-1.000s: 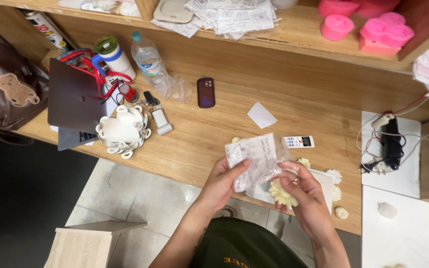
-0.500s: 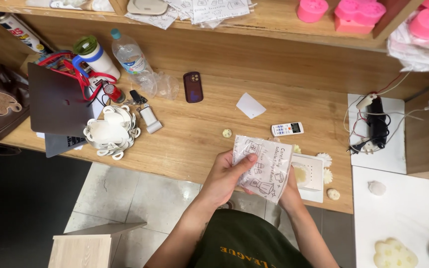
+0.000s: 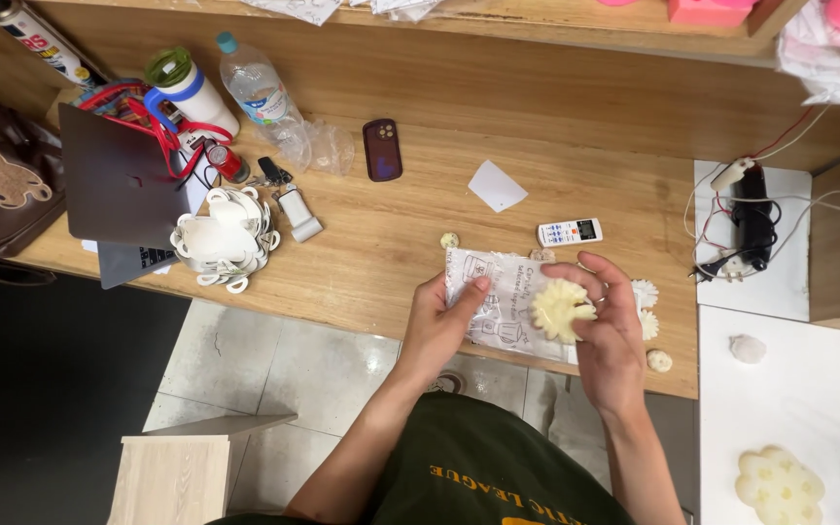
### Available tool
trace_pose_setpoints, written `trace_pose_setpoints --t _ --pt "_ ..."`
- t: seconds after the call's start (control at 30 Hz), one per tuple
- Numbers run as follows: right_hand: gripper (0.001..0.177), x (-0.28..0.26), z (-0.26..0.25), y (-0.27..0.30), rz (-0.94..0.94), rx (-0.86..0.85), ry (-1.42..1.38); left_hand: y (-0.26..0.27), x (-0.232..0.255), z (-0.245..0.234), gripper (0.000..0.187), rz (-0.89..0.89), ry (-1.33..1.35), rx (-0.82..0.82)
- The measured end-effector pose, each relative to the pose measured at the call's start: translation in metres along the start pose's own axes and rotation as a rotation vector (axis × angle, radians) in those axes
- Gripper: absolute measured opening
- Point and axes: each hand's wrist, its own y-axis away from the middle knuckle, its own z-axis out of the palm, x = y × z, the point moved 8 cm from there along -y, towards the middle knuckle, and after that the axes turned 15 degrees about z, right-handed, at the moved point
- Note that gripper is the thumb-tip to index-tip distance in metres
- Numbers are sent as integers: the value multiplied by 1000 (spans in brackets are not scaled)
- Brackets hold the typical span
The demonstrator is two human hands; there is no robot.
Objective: Refining flower-shaped wax items and packaging them into bags and decorative boxes.
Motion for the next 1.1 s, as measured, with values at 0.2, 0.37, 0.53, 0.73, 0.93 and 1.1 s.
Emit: trace_pose_setpoints --t 0.2,0.37,0.53,0.73,0.93,1.1 --pt "79 -19 1 9 -17 65 274 8 -26 10 28 -193 321 -28" --pt "73 -30 1 15 -68 118 302 16 -52 23 29 -326 535 28" --pt "70 -32 -1 17 -21 84 301 25 -62 43 38 -486 757 20" --pt "72 -39 -2 26 -2 100 455 32 -71 69 48 -602 1068 18" --pt "78 -43 -7 31 4 59 343 37 -66 98 49 -682 1252 -43" --pt "70 -54 -16 42 -146 123 218 34 -57 113 54 -668 1289 -126"
